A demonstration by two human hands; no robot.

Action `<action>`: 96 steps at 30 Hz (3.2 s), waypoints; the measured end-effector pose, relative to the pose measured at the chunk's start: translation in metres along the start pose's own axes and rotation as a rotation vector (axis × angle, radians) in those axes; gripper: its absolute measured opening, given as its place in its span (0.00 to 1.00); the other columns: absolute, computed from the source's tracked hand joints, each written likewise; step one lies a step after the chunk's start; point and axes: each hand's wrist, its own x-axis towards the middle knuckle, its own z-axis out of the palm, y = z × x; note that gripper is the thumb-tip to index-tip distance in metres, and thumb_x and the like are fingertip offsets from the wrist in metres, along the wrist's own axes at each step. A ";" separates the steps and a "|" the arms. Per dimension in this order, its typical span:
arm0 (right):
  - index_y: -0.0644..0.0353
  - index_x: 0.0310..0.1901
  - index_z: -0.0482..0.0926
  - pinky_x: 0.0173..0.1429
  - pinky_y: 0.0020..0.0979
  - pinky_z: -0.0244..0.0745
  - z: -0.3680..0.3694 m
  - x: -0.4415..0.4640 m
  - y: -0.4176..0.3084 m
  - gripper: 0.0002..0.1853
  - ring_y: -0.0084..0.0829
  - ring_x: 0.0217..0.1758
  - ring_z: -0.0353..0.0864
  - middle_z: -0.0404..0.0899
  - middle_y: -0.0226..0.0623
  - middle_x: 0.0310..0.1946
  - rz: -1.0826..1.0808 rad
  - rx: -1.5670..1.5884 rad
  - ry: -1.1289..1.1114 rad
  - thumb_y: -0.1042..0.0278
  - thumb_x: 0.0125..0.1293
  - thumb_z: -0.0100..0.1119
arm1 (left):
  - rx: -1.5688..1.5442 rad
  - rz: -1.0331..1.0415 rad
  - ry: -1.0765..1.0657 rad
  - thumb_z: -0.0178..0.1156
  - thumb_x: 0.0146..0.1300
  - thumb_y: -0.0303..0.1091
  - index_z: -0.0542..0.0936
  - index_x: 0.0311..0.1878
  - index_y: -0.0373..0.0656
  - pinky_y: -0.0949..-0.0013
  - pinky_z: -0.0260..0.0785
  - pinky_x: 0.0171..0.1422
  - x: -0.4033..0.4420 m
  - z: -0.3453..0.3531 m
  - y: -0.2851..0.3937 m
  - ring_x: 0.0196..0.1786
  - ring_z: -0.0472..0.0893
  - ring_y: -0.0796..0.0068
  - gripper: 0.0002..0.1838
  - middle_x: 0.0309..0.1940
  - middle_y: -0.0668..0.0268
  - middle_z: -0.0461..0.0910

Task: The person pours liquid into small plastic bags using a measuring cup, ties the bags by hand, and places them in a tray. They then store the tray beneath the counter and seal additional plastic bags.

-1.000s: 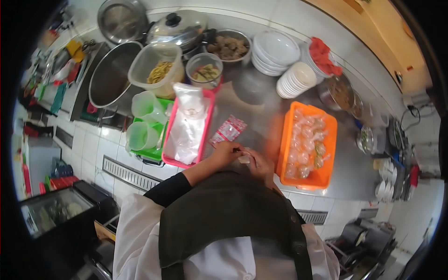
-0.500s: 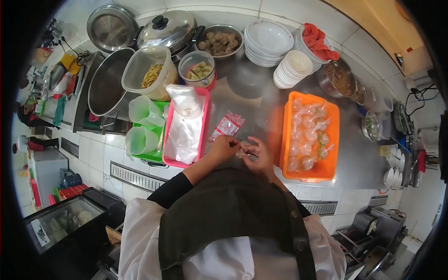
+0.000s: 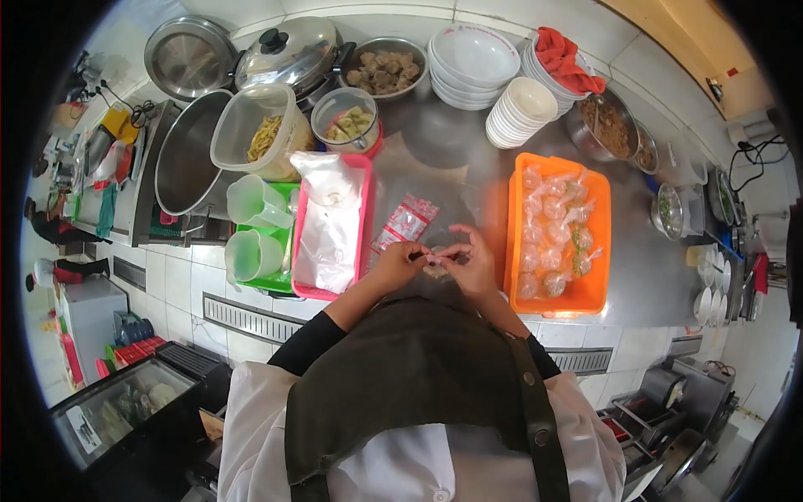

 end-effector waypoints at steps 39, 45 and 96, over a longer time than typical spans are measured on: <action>0.64 0.31 0.80 0.43 0.34 0.70 0.000 0.001 0.001 0.04 0.38 0.38 0.76 0.79 0.39 0.30 -0.355 -0.429 -0.119 0.78 0.53 0.63 | 0.131 0.368 0.075 0.66 0.53 0.36 0.78 0.33 0.50 0.54 0.54 0.52 0.008 -0.001 -0.011 0.33 0.78 0.73 0.06 0.27 0.73 0.79; 0.64 0.32 0.81 0.40 0.32 0.70 -0.001 0.001 0.007 0.04 0.36 0.35 0.76 0.78 0.39 0.29 -0.275 -0.383 -0.082 0.79 0.53 0.63 | 0.101 0.339 0.089 0.63 0.55 0.34 0.77 0.34 0.48 0.51 0.54 0.53 0.001 -0.001 0.000 0.33 0.78 0.72 0.06 0.27 0.71 0.78; 0.64 0.36 0.81 0.41 0.32 0.72 0.001 0.000 0.001 0.09 0.35 0.34 0.79 0.80 0.40 0.31 -0.379 -0.782 -0.040 0.72 0.53 0.65 | 0.601 0.475 0.288 0.62 0.56 0.33 0.79 0.30 0.49 0.50 0.51 0.51 -0.005 0.002 0.036 0.40 0.77 0.65 0.02 0.27 0.67 0.77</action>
